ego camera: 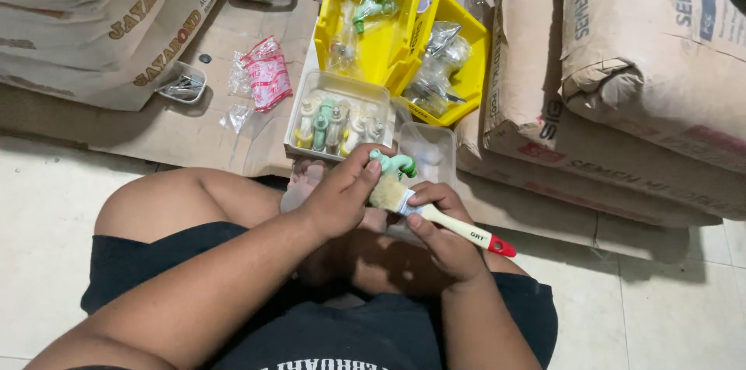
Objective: Cleaning a plastic plumbing fitting using a small brush
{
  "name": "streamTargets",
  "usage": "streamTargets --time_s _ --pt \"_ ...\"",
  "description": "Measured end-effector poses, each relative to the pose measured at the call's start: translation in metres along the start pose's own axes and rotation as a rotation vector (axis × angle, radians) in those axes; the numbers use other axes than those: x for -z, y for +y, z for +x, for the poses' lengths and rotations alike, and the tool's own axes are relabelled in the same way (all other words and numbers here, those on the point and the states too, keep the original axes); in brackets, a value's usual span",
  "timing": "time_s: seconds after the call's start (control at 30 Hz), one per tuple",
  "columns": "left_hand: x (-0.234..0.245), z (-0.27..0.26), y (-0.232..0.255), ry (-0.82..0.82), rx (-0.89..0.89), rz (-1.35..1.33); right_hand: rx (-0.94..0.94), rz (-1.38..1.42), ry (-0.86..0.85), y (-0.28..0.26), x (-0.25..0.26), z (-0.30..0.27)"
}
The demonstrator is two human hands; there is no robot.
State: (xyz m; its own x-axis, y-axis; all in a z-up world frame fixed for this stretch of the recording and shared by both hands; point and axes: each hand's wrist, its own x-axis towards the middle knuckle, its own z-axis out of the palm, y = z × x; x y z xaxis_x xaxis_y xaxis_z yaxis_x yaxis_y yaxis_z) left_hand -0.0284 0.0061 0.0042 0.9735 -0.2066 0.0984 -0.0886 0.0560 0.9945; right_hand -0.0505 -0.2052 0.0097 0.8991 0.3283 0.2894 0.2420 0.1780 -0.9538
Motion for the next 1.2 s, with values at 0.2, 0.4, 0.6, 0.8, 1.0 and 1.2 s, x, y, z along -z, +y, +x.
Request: streamTargets --time_s 0.2,0.4,0.6,0.8,1.0,1.2 --pt "0.006 0.003 0.011 0.012 0.055 0.125 0.036 -0.157 0.185 0.009 -0.002 -0.002" --pt "0.004 0.000 0.021 -0.028 0.092 0.156 0.050 -0.173 0.139 -0.002 -0.001 -0.002" --pt "-0.001 0.004 0.017 0.036 0.083 0.109 0.041 -0.222 0.219 -0.007 -0.009 -0.005" --pt "-0.009 -0.007 0.038 0.056 0.127 0.077 0.130 -0.426 0.306 -0.004 0.004 0.003" --pt "-0.005 0.002 0.024 0.067 0.095 0.099 0.104 -0.269 0.268 -0.010 -0.012 -0.006" --pt "0.000 -0.005 0.025 0.036 0.082 0.122 0.149 -0.308 0.241 -0.004 -0.003 -0.002"
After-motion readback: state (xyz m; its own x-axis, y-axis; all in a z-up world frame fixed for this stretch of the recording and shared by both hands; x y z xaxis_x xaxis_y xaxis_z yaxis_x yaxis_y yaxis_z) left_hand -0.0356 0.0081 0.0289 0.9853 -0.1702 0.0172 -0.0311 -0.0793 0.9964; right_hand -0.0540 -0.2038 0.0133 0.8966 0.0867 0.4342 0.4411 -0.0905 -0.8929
